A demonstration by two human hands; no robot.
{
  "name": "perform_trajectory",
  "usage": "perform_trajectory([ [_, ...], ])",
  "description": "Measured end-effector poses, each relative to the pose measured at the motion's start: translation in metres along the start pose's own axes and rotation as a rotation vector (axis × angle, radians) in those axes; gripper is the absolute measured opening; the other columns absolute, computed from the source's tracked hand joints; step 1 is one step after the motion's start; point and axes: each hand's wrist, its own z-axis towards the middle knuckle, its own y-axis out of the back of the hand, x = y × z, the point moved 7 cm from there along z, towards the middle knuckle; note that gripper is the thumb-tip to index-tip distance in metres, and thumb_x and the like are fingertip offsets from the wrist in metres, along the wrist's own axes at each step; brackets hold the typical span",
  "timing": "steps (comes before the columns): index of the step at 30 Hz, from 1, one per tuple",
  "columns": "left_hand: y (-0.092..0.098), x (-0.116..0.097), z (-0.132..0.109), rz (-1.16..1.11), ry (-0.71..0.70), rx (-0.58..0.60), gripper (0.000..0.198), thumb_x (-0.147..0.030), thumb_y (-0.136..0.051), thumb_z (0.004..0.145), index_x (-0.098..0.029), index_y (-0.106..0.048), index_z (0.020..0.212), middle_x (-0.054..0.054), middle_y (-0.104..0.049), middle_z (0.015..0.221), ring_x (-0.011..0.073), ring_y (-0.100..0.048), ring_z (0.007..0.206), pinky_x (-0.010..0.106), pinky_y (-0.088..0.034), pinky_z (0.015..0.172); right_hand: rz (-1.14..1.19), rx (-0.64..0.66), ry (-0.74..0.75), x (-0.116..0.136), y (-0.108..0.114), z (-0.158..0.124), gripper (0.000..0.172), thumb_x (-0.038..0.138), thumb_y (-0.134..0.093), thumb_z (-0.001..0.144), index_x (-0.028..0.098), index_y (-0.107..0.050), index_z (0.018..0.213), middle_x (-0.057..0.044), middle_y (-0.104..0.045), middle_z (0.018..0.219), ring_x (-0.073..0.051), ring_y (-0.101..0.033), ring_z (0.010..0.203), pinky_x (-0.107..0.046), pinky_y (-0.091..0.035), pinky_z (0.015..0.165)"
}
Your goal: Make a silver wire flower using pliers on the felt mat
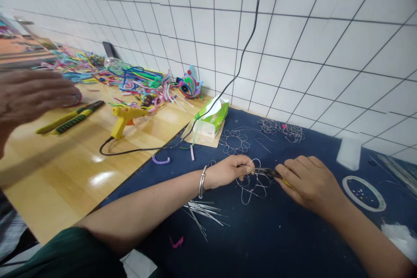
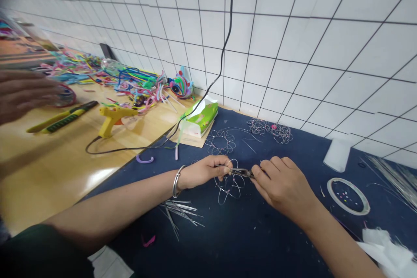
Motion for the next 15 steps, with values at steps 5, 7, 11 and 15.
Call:
perform_trajectory([
  [5, -0.0011, 0.0024, -0.0001, -0.125, 0.013, 0.001, 0.017, -0.03, -0.049, 0.084, -0.014, -0.055, 0.081, -0.001, -0.048, 0.07, 0.008, -0.045, 0.06, 0.024, -0.041, 0.064, 0.011, -0.032, 0.006, 0.0002, 0.0001, -0.0006, 0.019, 0.031, -0.051, 0.083, 0.019, -0.058, 0.094, -0.003, -0.054, 0.076, -0.015, -0.04, 0.07, -0.031, -0.026, 0.065],
  [7, -0.0012, 0.003, -0.0002, -0.146, 0.011, -0.007, 0.016, -0.029, -0.05, 0.083, -0.014, -0.056, 0.082, -0.001, -0.048, 0.07, 0.0076, -0.044, 0.06, 0.024, -0.04, 0.064, 0.007, -0.029, 0.003, 0.0003, -0.0015, -0.0008, 0.019, 0.031, -0.051, 0.083, 0.019, -0.059, 0.095, -0.003, -0.054, 0.076, -0.015, -0.04, 0.07, -0.031, -0.026, 0.064],
  [11, -0.0009, 0.0032, -0.0009, -0.181, 0.021, -0.048, 0.016, -0.029, -0.052, 0.082, -0.014, -0.055, 0.08, -0.002, -0.047, 0.068, 0.0072, -0.043, 0.059, 0.023, -0.039, 0.063, 0.002, -0.024, -0.004, 0.0008, -0.0049, -0.0008, 0.019, 0.031, -0.051, 0.082, 0.019, -0.059, 0.095, -0.003, -0.054, 0.075, -0.015, -0.039, 0.069, -0.031, -0.026, 0.064],
  [15, -0.0007, 0.0031, -0.0013, -0.195, 0.032, -0.094, 0.016, -0.029, -0.052, 0.081, -0.014, -0.054, 0.077, -0.003, -0.046, 0.066, 0.0069, -0.043, 0.057, 0.023, -0.038, 0.063, -0.001, -0.04, -0.011, 0.0014, -0.0055, -0.0009, 0.018, 0.031, -0.052, 0.082, 0.019, -0.059, 0.094, -0.002, -0.054, 0.074, -0.014, -0.039, 0.068, -0.031, -0.026, 0.064],
])
